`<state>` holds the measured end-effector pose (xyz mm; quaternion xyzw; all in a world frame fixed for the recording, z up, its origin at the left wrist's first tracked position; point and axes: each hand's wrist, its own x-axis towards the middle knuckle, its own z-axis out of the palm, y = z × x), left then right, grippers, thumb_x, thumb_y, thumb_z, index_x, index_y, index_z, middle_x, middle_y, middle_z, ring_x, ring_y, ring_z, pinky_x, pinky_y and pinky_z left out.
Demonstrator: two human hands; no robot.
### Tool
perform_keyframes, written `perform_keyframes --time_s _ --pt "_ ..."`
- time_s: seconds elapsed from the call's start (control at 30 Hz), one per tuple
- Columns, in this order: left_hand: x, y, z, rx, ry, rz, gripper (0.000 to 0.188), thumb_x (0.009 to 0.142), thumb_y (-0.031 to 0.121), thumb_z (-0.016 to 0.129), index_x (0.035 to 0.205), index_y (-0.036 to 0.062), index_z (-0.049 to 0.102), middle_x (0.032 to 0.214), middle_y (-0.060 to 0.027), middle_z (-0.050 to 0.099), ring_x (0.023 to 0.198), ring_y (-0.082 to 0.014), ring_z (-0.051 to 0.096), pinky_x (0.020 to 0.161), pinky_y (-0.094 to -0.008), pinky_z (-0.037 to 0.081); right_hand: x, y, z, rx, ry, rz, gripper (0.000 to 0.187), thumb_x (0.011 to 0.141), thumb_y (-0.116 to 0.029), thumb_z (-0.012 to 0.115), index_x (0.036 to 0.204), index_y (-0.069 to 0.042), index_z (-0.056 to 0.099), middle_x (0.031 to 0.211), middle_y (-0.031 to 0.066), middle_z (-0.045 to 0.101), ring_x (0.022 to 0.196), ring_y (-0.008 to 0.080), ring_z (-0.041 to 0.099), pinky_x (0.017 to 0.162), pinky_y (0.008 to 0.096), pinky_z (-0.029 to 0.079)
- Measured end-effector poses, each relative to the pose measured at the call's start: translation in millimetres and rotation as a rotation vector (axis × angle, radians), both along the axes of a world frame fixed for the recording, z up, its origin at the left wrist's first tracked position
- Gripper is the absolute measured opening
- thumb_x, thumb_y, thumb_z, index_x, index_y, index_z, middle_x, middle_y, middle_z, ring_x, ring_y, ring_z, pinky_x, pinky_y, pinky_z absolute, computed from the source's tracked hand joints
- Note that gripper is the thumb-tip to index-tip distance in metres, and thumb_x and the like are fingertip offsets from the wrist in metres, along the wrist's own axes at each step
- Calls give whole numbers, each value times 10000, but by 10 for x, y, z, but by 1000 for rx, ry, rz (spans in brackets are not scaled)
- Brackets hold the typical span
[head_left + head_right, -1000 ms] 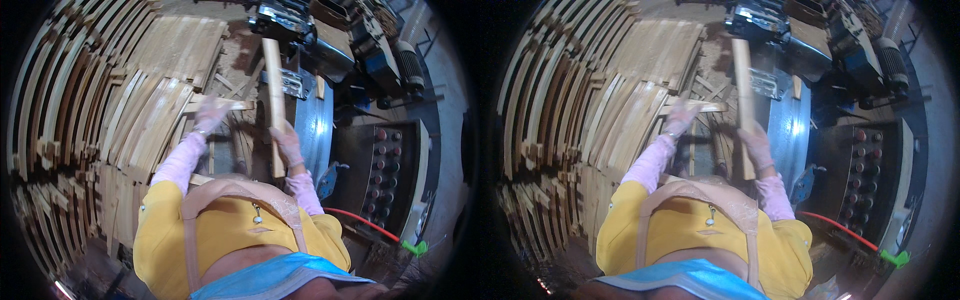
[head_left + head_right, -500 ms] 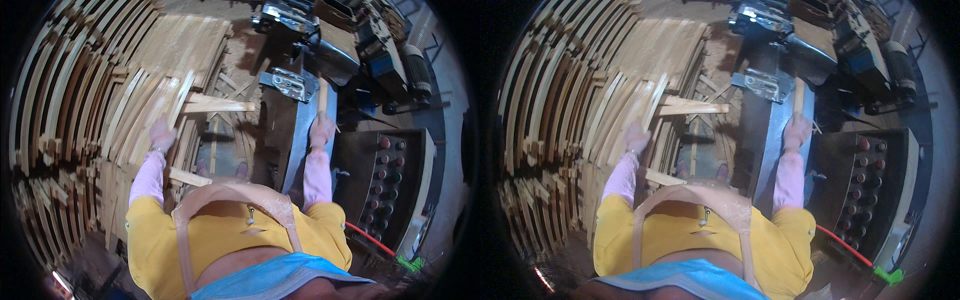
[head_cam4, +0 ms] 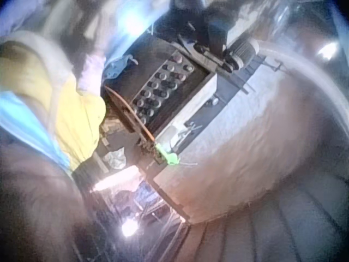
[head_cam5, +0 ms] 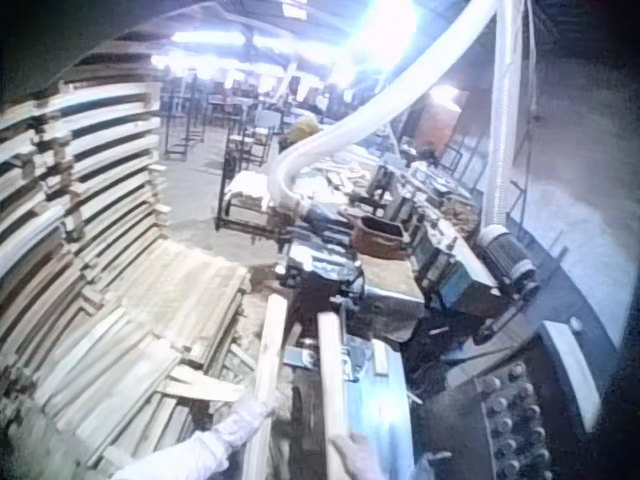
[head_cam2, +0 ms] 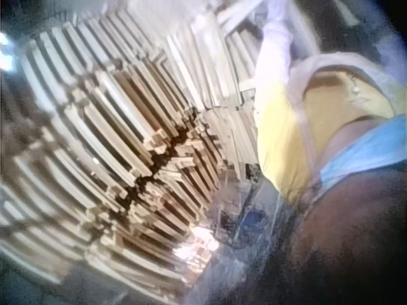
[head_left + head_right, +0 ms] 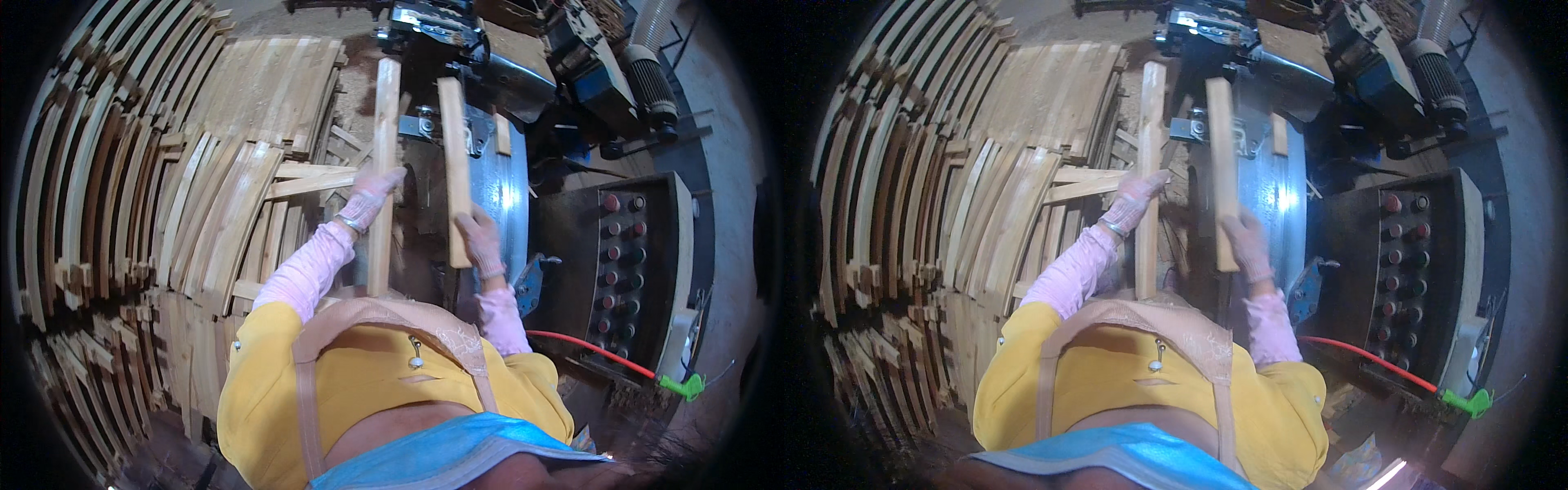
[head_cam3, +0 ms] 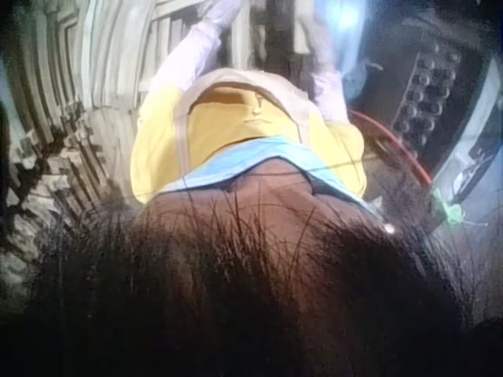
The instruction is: The person feeds wooden slats into a jointer machine by hand, picking them from a stack on the left and sliding them across the machine bed one at a time.
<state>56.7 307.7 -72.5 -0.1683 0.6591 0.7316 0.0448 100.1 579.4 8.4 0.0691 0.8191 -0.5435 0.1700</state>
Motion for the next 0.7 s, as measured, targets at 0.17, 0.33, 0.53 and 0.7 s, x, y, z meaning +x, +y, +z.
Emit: perform_keyframes --time_s 0.17,0.33,0.53,0.7 --pt "214 -257 -121 -104 -211 95 374 849 332 829 1035 34 700 801 -17 666 679 -138 593 655 -332 515 875 956 -414 1181 582 67 440 842 -173 746 1264 -75 672 1175 110 681 1061 346 626 953 452 501" --pt "379 -695 -560 -152 -248 276 431 826 369 798 1046 11 702 798 -34 667 680 -158 583 654 -353 505 187 860 -613 1246 740 71 397 868 -166 696 1250 -85 629 1134 101 653 1094 325 577 991 469 448" --pt "411 -721 -443 25 -286 403 461 916 437 756 1091 13 709 822 -53 676 685 -163 563 644 -363 486 -1566 511 -702 1076 842 -82 159 959 -256 614 1007 -120 682 899 136 677 880 339 674 751 495 510" --pt "37 -252 -99 114 35 463 417 1010 390 677 1151 -2 697 920 -82 711 795 -209 660 706 -367 546 -770 -1074 -781 76 598 477 291 970 -225 647 1210 -70 703 1136 194 727 1018 389 681 919 400 540"
